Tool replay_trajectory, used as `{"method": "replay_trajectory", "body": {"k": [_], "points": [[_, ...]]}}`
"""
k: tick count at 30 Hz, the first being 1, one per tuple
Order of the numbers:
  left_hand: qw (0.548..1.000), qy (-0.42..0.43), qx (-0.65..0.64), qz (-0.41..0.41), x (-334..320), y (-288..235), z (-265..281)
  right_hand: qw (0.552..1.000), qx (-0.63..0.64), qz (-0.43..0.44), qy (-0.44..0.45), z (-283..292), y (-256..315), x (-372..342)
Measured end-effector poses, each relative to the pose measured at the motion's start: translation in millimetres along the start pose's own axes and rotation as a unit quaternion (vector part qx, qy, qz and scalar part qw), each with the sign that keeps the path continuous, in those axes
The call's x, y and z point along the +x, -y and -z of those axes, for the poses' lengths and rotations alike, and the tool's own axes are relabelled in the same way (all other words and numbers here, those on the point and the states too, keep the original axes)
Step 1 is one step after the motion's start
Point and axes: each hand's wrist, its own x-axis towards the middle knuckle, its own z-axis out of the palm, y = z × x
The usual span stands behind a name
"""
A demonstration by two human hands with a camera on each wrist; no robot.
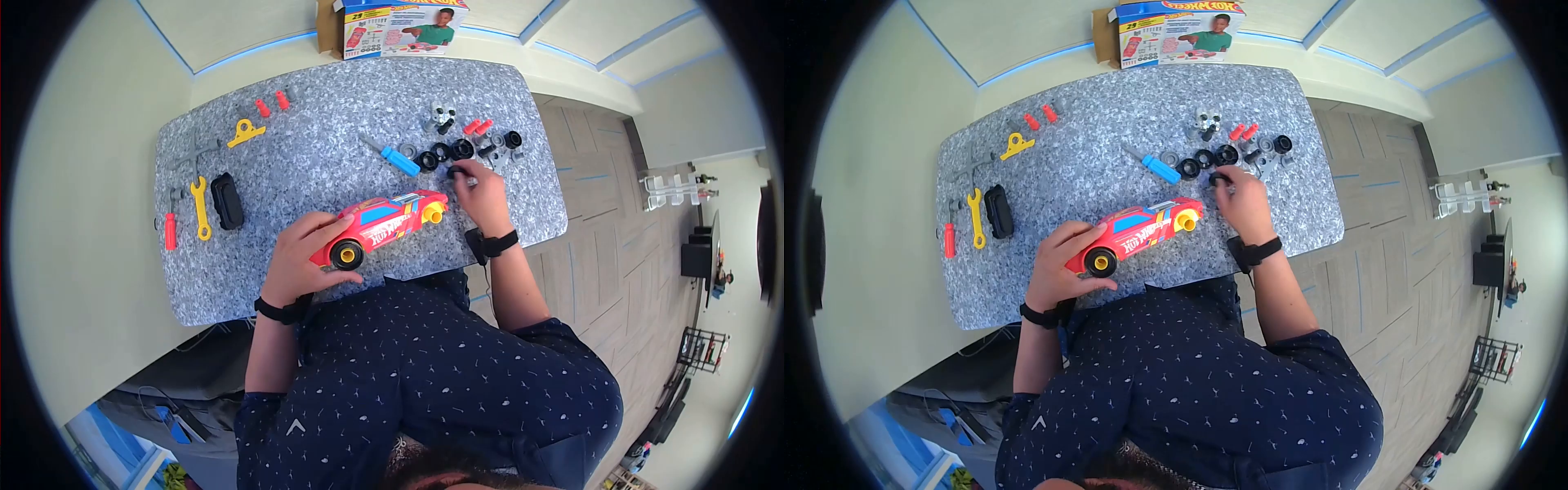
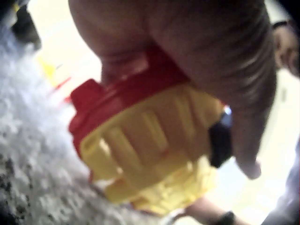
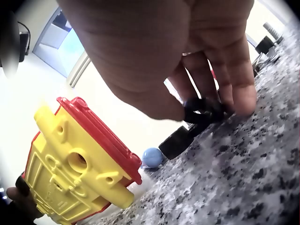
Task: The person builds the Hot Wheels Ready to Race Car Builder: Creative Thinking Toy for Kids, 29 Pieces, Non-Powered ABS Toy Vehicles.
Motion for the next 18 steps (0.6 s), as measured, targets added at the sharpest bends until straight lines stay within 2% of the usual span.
{"method": "replay_trajectory", "body": {"k": [3, 4, 6, 9, 11, 13, 16, 18], "points": [[1.000, -0.006, -0.004, 0.002, -2, -1, 1, 0.998, 0.034, 0.005, -0.043, 6, -7, 2], [1.000, -0.007, -0.006, 0.001, -1, -1, 2, 0.987, 0.127, -0.102, -0.006, 17, 16, 3], [1.000, -0.008, -0.004, 0.001, -1, 0, 1, 0.960, 0.263, -0.095, -0.019, 25, 34, 3], [1.000, -0.006, -0.005, -0.002, -2, 1, 1, 0.918, 0.394, -0.014, 0.045, 38, 87, -3], [1.000, -0.007, -0.005, 0.000, -2, 1, 0, 0.895, 0.431, 0.014, 0.114, 37, 129, -15], [1.000, -0.011, -0.004, 0.007, -3, 1, -2, 0.891, 0.414, 0.045, 0.182, 25, 158, -25], [1.000, -0.013, -0.012, 0.008, -3, 1, -2, 0.901, 0.348, 0.046, 0.255, 0, 170, -33], [1.000, -0.019, -0.001, -0.007, -2, 1, -3, 0.911, 0.312, 0.075, 0.259, -13, 169, -34]]}}
